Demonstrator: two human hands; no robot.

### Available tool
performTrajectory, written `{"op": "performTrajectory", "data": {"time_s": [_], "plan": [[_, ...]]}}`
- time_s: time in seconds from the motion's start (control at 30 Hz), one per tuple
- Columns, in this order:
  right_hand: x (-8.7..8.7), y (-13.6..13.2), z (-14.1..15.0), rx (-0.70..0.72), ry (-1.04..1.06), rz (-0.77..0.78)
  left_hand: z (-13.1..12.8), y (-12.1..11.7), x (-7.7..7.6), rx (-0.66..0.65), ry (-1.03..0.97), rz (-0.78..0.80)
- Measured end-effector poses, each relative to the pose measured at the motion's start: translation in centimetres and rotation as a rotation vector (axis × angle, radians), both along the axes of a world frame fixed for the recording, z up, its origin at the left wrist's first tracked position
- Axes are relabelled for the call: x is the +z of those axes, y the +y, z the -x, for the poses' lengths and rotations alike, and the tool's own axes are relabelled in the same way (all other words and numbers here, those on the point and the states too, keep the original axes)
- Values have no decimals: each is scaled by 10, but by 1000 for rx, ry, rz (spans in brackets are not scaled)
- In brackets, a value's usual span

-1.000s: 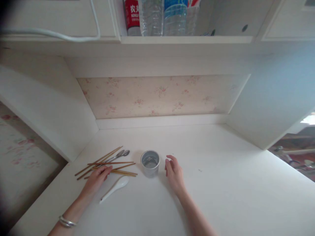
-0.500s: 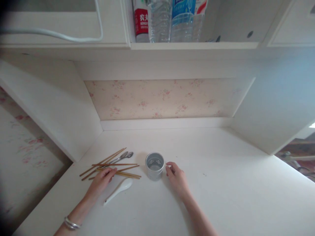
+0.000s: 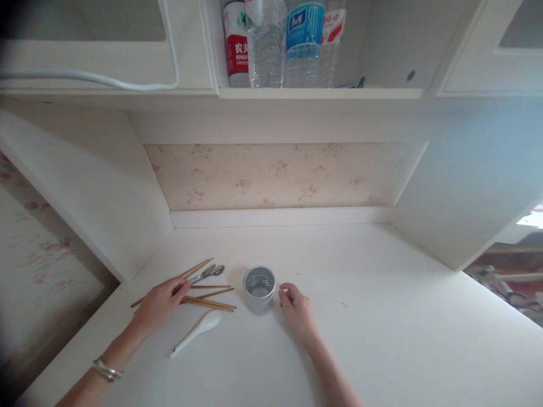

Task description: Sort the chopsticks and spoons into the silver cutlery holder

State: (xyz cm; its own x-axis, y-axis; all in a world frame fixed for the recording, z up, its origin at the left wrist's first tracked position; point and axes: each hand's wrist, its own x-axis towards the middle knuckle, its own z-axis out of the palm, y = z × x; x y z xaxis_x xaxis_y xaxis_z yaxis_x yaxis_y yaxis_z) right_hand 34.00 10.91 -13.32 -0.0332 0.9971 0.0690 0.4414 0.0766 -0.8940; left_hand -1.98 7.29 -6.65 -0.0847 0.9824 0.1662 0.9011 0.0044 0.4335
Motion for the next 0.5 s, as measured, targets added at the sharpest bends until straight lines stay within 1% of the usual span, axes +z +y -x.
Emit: {"op": "performTrajectory", "data": {"time_s": [0.07,0.1,0.13,0.2,0.27,0.33,0.43,0.5], "plan": [[1,1,0,8,-8,2,0,10,11,-152,120,-6],[2,1,0,11,-8,3,-1,16,14,-222,182,-5],[2,1,0,13,-7,3,-2,21,15,-282,242,7],[3,1,0,15,-1,-2,-5,32,12,-355,337,54],[2,0,-1,18,3,-11,-7,41,5,-382,373,100],[2,0,-2,24,5,-25,-9,49,-1,-389,367,119],[3,-1,-2,32,10,-34,-11,55,-8,-404,327,106],[4,-1,-2,36,13,-33,-14,56,-10,-422,301,81]]}}
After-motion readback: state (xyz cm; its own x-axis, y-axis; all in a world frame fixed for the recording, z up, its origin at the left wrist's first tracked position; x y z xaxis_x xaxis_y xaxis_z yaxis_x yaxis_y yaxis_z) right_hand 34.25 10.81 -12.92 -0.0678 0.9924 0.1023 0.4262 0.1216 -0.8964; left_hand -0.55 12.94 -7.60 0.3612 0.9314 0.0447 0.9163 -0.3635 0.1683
